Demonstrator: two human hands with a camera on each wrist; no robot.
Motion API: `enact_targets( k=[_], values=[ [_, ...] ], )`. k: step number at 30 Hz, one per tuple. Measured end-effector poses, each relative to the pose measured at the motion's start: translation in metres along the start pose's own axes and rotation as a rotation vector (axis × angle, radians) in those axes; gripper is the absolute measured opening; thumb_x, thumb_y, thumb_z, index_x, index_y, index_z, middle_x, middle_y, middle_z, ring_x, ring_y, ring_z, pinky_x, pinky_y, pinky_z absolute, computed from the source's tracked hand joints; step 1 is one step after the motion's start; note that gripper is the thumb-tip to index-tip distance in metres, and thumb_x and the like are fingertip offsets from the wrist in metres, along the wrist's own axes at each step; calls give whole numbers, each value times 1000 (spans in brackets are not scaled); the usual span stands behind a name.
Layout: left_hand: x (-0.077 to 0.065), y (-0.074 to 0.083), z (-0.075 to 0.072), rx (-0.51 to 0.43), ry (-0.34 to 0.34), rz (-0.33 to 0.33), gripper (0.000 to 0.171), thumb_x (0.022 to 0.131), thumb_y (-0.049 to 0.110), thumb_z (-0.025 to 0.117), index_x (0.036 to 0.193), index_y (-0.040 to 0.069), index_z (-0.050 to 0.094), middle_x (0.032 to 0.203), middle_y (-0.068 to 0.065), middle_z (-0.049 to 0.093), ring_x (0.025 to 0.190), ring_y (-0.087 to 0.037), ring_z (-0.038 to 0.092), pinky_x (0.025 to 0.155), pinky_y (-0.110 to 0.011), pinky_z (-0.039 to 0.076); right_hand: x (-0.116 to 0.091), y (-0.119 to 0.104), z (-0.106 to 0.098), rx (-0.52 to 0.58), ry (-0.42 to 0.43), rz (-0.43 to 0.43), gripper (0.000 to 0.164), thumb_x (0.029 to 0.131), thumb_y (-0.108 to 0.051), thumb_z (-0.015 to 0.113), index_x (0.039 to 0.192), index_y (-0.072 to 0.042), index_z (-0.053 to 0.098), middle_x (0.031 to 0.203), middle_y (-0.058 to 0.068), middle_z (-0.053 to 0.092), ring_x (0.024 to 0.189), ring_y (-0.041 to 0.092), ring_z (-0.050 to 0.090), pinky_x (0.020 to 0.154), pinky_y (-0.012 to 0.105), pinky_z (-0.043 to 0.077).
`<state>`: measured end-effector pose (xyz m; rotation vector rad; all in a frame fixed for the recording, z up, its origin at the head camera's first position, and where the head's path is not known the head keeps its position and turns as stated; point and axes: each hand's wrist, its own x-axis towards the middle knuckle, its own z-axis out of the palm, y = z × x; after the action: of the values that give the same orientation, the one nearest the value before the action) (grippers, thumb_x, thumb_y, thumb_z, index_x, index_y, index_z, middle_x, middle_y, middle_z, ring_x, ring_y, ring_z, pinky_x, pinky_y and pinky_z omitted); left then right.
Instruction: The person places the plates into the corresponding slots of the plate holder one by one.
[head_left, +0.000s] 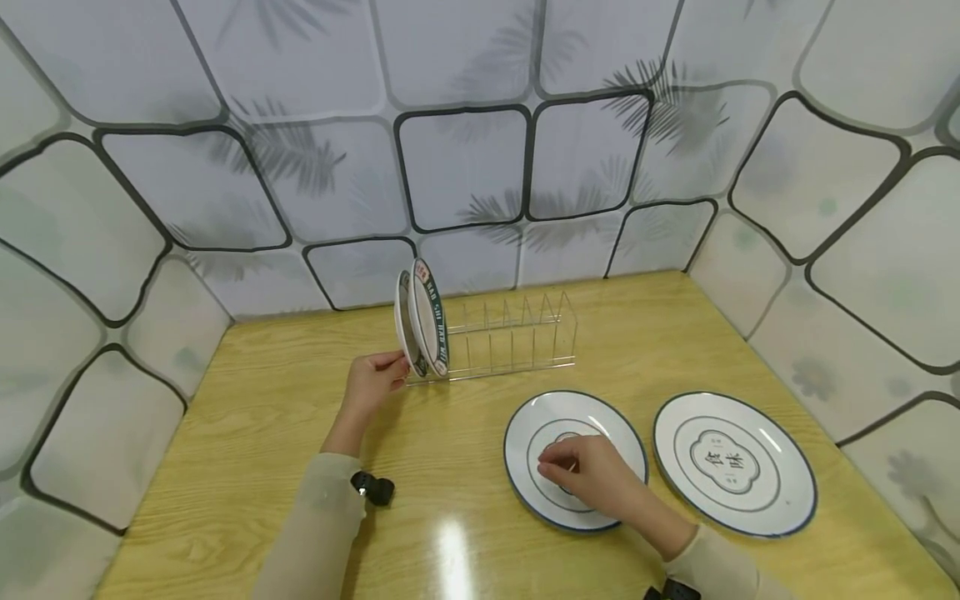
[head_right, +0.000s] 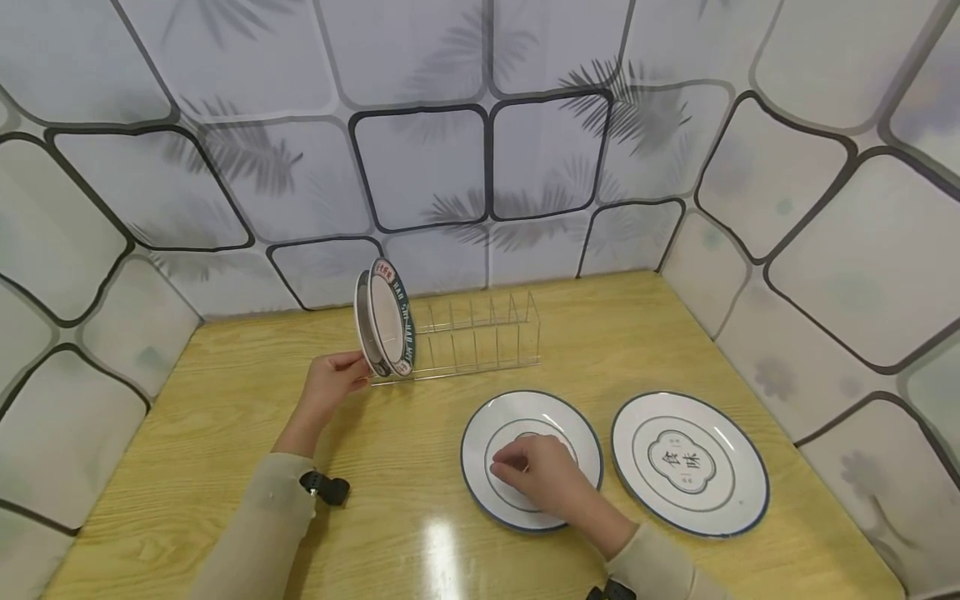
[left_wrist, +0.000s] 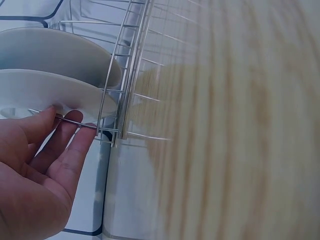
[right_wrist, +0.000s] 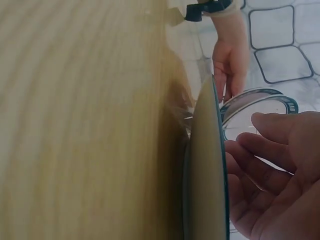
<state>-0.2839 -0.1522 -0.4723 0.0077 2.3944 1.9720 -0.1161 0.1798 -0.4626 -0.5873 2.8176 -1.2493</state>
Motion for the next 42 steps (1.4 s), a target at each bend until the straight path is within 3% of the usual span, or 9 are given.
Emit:
enact_targets(
  k=[10, 18, 25, 34, 38, 42],
  values=[
    [-1, 2, -1, -4, 9, 9, 29, 95, 5, 65, 121, -9, 66, 101, -16, 72, 83, -11, 67, 77, -32, 59, -11, -4, 14, -26, -33, -30, 17, 89, -24, 76, 97, -10, 77, 79, -16, 62, 73, 0, 57, 63, 22, 53],
    [-2, -2, 0, -18, 4, 6, 29, 95, 4, 65, 120, -10, 65, 99, -17, 72, 84, -13, 67, 75, -28, 59, -16, -7, 25, -286, -68, -58, 29, 82, -40, 79, 96, -14, 79, 75, -15, 52, 65, 2, 42, 58, 22, 39],
    [-3, 0, 2, -28, 11, 11, 28, 95, 3, 65, 120, -11, 65, 99, -16, 72, 82, -9, 66, 79, -33, 59, -18, -20, 29, -476, -66, -140, 25, 80, -36, 78, 69, -18, 64, 70, -12, 39, 59, 6, 36, 48, 23, 33],
    [-2, 1, 2, -28, -1, 2, 30, 95, 3, 64, 121, -11, 64, 100, -15, 72, 81, -7, 66, 79, -33, 58, -17, -24, 31, -542, -42, -195, 33, 80, -26, 76, 59, -20, 51, 68, -10, 42, 57, 7, 39, 46, 24, 35],
    [-2, 1, 1, -25, -3, 5, 30, 95, 3, 64, 122, -11, 64, 101, -15, 72, 82, -7, 66, 79, -32, 58, -17, -22, 31, -560, 15, -262, 33, 78, -22, 74, 58, -21, 47, 67, -11, 39, 57, 7, 37, 46, 24, 35],
    [-1, 1, 1, -18, 3, 2, 29, 95, 4, 65, 121, -10, 65, 102, -15, 72, 82, -6, 66, 78, -30, 58, -14, -21, 31, -582, 163, -389, 19, 75, -17, 70, 63, -19, 57, 68, -11, 39, 59, 7, 39, 46, 23, 39]
  ],
)
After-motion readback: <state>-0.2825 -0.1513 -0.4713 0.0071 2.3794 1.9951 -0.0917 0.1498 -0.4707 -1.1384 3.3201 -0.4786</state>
